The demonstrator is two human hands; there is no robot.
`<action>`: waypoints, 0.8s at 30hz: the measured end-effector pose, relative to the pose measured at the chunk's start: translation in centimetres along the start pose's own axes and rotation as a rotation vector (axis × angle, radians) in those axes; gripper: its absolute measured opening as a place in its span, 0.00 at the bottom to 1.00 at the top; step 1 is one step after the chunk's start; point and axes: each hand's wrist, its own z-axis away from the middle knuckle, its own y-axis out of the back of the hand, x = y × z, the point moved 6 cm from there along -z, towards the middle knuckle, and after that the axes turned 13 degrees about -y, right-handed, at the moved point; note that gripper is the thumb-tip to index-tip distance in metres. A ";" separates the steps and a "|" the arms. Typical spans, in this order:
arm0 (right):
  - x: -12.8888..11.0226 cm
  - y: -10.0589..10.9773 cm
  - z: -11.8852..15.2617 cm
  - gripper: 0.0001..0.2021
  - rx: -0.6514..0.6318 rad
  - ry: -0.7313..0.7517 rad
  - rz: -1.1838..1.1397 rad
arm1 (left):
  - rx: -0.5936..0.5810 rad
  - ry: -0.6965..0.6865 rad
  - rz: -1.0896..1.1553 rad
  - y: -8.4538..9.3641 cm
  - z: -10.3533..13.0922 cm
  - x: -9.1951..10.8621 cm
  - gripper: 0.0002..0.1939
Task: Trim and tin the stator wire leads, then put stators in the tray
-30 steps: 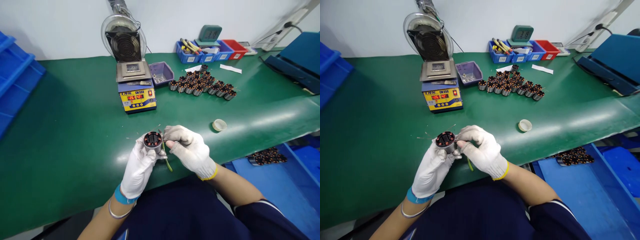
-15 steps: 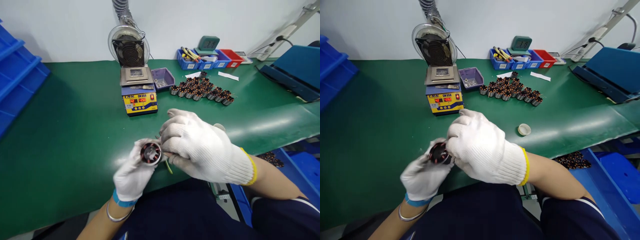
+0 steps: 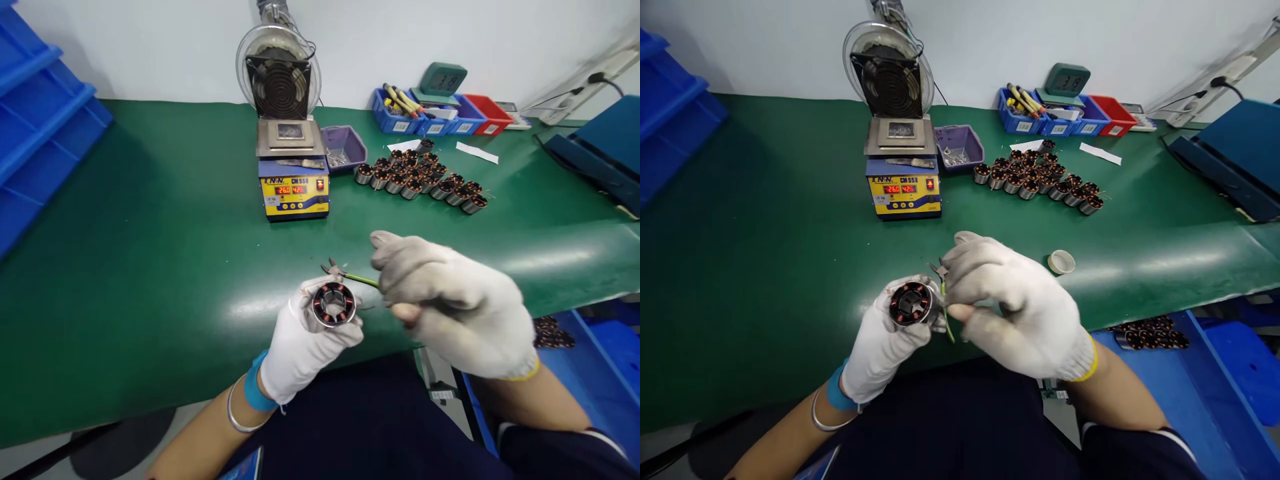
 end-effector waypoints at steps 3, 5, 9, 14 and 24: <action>1.9 0.6 1.5 0.06 0.221 -0.086 -0.183 | 0.094 -0.018 -0.030 0.8 -0.1 -0.3 0.23; 2.8 -1.0 2.1 0.06 0.215 -0.108 -0.068 | 0.085 -0.039 -0.082 0.9 -0.1 -0.3 0.28; 3.8 -6.0 2.9 0.32 0.103 -0.068 0.277 | 0.018 -0.130 -0.150 -0.2 0.0 0.1 0.30; 3.8 -6.9 3.5 0.26 0.205 0.054 0.326 | -0.111 -0.353 -0.379 -1.2 0.9 1.6 0.34; 3.4 -4.4 4.0 0.27 0.142 0.189 0.458 | -0.256 -0.989 -1.073 -1.1 1.7 4.5 0.06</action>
